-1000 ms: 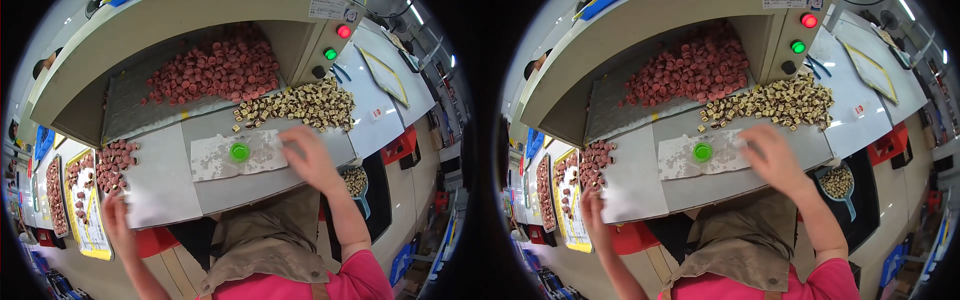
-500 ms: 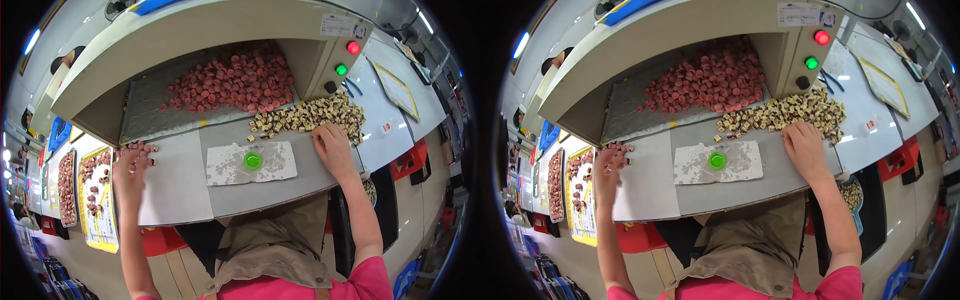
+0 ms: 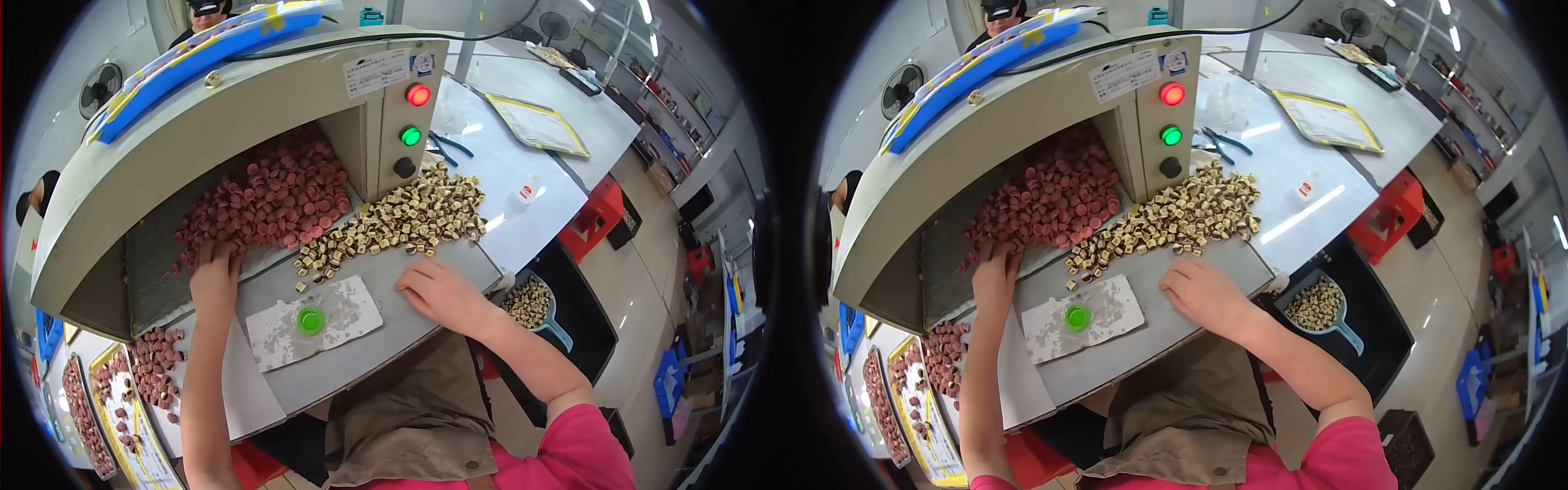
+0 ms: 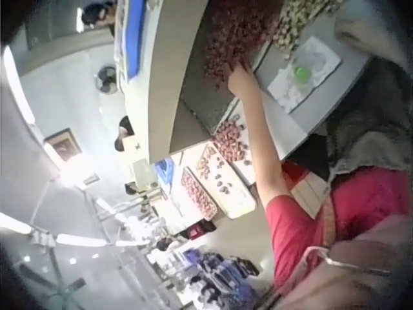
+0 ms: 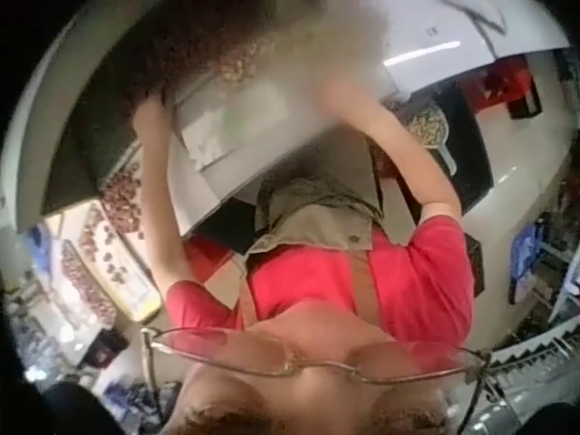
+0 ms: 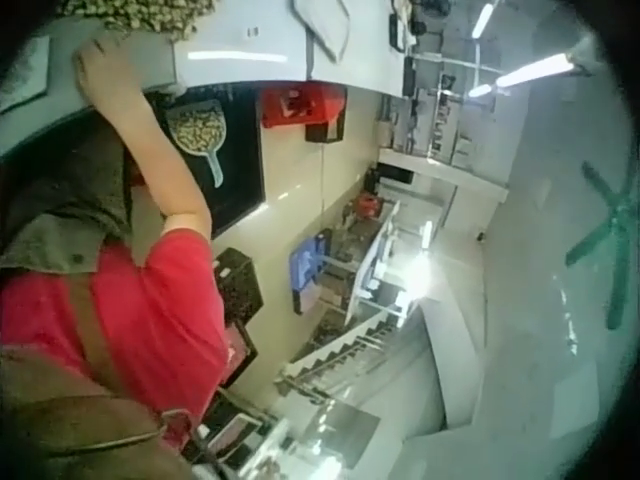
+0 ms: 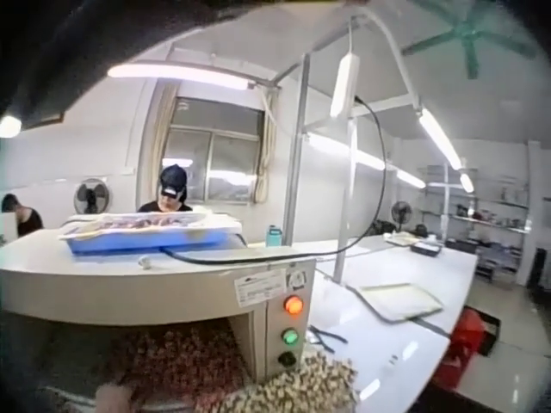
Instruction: Assembling small plastic toy components by hand at a factory workbench.
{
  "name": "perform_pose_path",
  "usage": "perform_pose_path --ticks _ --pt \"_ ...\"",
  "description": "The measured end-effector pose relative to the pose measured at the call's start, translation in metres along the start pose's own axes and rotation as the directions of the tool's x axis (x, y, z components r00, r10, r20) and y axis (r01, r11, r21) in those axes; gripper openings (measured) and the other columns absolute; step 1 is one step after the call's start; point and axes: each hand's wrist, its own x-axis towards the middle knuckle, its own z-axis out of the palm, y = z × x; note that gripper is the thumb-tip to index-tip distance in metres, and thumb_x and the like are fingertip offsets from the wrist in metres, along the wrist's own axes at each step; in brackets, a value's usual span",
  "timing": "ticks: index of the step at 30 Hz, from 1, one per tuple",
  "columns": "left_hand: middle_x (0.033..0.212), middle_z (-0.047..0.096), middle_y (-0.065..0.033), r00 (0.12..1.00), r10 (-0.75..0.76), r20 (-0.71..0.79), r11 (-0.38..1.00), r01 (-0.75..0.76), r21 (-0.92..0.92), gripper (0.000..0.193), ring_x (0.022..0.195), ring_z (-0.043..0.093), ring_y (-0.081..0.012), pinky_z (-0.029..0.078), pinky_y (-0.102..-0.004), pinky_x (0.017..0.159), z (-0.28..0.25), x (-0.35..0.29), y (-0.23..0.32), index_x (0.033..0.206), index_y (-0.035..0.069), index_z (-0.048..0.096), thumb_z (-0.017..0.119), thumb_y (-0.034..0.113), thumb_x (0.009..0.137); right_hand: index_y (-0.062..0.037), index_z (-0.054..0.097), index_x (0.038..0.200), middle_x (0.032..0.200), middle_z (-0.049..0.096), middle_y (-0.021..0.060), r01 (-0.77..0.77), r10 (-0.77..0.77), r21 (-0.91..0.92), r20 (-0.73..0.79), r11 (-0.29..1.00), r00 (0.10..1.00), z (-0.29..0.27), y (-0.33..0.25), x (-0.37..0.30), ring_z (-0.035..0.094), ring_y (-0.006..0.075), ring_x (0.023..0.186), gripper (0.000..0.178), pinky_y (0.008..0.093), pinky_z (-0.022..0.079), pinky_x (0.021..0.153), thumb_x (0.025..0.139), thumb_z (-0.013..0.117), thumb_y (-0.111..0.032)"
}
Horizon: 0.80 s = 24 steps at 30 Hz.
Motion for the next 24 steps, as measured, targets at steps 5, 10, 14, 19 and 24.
perform_pose_path --ticks 5,10,14,19,24 --pt "0.104 0.055 -0.0165 0.999 0.024 -0.037 0.993 -0.028 -0.112 0.022 0.085 0.057 -0.0359 0.046 -0.0414 0.072 -0.006 -0.005 0.0 0.106 0.006 0.056 0.059 0.013 0.085 -0.0035 0.056 0.096 0.094 0.055 0.0105 -0.003 0.003 -0.001 -0.09 1.0 0.996 0.007 -0.001 -0.001 0.056 0.03 0.086 0.02 0.0365 0.048 0.075 0.078 0.064 -0.006" --pt "0.104 0.056 -0.0129 0.986 -0.047 -0.16 0.979 0.014 -0.202 0.021 0.091 0.057 -0.0287 0.045 -0.034 0.078 -0.028 -0.027 -0.006 0.11 0.005 0.056 0.055 0.012 0.09 -0.0042 0.058 0.097 0.093 0.056 0.0098 -0.101 0.124 0.142 -0.164 0.985 0.979 -0.001 -0.011 -0.005 0.056 0.0294 0.086 0.017 0.0368 0.049 0.073 0.081 0.064 -0.007" --pt "0.106 0.055 -0.0046 0.865 -0.483 0.138 0.512 0.407 -0.756 0.022 0.095 0.055 -0.0146 0.042 -0.0243 0.081 -0.055 -0.057 0.003 0.116 0.005 0.055 0.051 0.013 0.095 -0.0054 0.059 0.099 0.093 0.056 0.0107 -0.141 0.153 0.124 -0.094 0.982 0.984 -0.002 -0.003 -0.007 0.057 0.0297 0.084 0.018 0.037 0.049 0.072 0.082 0.064 -0.009" --pt "0.105 0.055 -0.0012 0.751 -0.587 0.302 -0.036 0.348 -0.937 0.018 0.09 0.053 -0.008 0.043 -0.0203 0.079 -0.073 -0.11 0.018 0.111 0.007 0.054 0.053 0.007 0.093 -0.0058 0.059 0.098 0.093 0.056 0.0116 -0.194 0.197 0.108 -0.013 0.975 0.98 -0.005 -0.014 0.002 0.057 0.0302 0.084 0.017 0.0372 0.049 0.073 0.083 0.064 -0.011" --pt "0.102 0.055 -0.0027 0.84 -0.374 0.394 -0.234 0.325 -0.916 0.015 0.087 0.054 -0.0101 0.045 -0.0222 0.077 -0.068 -0.132 0.073 0.104 0.006 0.052 0.056 0.002 0.09 -0.0053 0.06 0.098 0.092 0.056 0.0112 -0.211 0.209 0.073 0.035 0.975 0.977 0.0 -0.016 0.008 0.057 0.0303 0.085 0.016 0.0373 0.049 0.074 0.084 0.063 -0.011"
